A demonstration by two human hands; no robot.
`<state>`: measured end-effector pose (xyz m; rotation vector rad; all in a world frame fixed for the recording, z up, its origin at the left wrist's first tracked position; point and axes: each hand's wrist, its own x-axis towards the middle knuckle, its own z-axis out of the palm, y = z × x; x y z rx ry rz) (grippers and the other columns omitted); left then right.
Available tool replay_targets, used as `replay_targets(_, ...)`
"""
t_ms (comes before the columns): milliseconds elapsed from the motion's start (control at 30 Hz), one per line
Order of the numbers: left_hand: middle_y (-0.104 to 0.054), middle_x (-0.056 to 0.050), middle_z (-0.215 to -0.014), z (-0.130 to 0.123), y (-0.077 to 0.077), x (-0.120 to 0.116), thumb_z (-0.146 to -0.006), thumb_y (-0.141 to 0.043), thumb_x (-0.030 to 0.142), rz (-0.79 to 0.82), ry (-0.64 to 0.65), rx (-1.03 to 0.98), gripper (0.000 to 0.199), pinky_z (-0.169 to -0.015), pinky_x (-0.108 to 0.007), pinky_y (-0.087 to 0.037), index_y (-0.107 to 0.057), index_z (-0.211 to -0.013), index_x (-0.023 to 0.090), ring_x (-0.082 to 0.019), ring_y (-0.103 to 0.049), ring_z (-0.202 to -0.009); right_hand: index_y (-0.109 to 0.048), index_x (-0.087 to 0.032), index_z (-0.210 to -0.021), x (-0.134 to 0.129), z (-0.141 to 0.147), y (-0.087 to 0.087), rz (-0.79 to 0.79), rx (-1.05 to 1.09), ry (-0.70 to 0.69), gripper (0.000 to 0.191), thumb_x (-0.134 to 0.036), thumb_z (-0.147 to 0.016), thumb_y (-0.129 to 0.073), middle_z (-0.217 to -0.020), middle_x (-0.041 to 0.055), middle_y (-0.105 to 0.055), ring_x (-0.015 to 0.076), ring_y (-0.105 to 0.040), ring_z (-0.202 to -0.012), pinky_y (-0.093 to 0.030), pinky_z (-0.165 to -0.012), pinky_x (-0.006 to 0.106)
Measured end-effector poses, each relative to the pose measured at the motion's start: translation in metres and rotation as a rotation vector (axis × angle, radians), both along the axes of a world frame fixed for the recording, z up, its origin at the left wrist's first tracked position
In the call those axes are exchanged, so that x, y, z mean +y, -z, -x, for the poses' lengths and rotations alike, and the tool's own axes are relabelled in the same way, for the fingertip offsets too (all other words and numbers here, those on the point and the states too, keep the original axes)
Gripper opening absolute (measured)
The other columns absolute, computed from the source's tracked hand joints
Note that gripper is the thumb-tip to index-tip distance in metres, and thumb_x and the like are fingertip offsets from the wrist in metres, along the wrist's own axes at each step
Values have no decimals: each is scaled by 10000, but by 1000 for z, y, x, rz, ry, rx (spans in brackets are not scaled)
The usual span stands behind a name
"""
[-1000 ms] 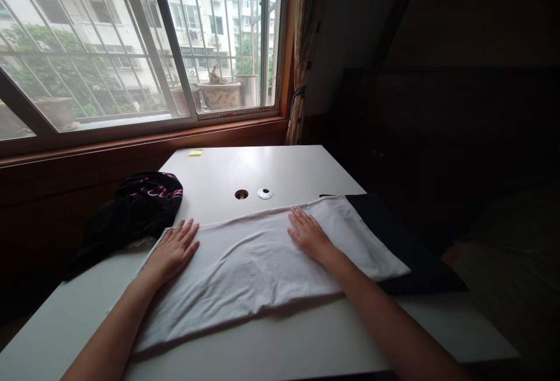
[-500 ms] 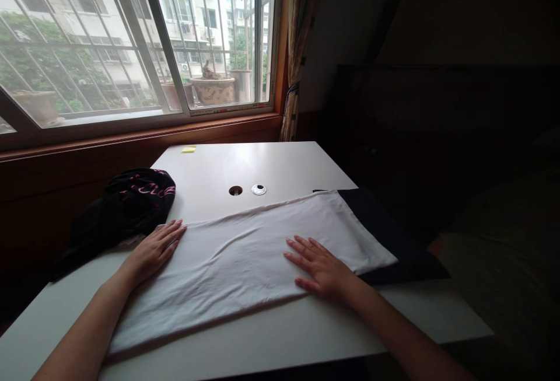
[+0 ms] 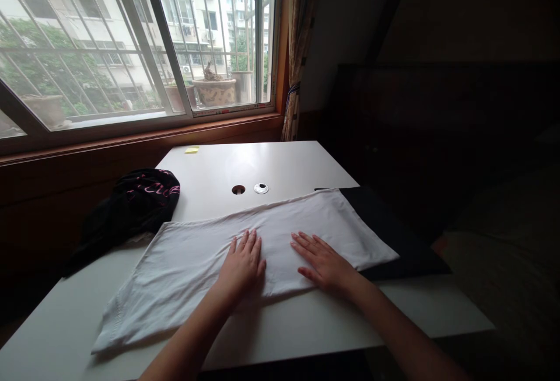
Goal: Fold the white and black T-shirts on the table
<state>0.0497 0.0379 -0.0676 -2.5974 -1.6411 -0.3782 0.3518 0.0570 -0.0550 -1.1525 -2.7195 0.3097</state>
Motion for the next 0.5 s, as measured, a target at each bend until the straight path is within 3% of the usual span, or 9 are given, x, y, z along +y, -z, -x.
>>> replay_targets(67,-457,-192,-1594,-14,12,-5,-1008,-451,452,-25,-59,-9,596,-1180,-662,-332,-475,-1536,178,-415,-381,-1496,-290,-329,-1626,-1,-1,1,-13,-3,26,631,-538,-1051,-443,-1686,25,-273,264,-240,-1566,-220,-1279,515)
replay_targets(167,-463,-172,-1596,2,21,-13,-1018,-424,513,-79,-87,-52,627,-1186,-614,-346,-440,-1566,208,-383,-400,-1490,-294,-339,-1626,-2,-4,1,-7,-12,49,641,-548,-1042,-452,-1694,17,-250,263,-223,-1571,-224,-1279,511)
replay_targets(333,-468,-145,-1600,75,20,-34,-1023,-401,555,-117,-205,-38,640,-1205,-540,-352,-443,-1561,211,-323,-433,-1478,-353,-355,-1607,-1,-7,2,24,-7,75,617,-560,-1034,-451,-1698,-4,-251,266,-230,-1570,-215,-1280,505)
replay_targets(500,-362,-138,-1658,151,21,-59,-1034,-315,550,-8,-414,43,680,-1225,-601,-283,-407,-1577,151,-337,-327,-1537,-454,-320,-1561,1,3,5,-19,7,139,567,-538,-1038,-442,-1678,21,-323,276,-266,-1559,-258,-1265,508)
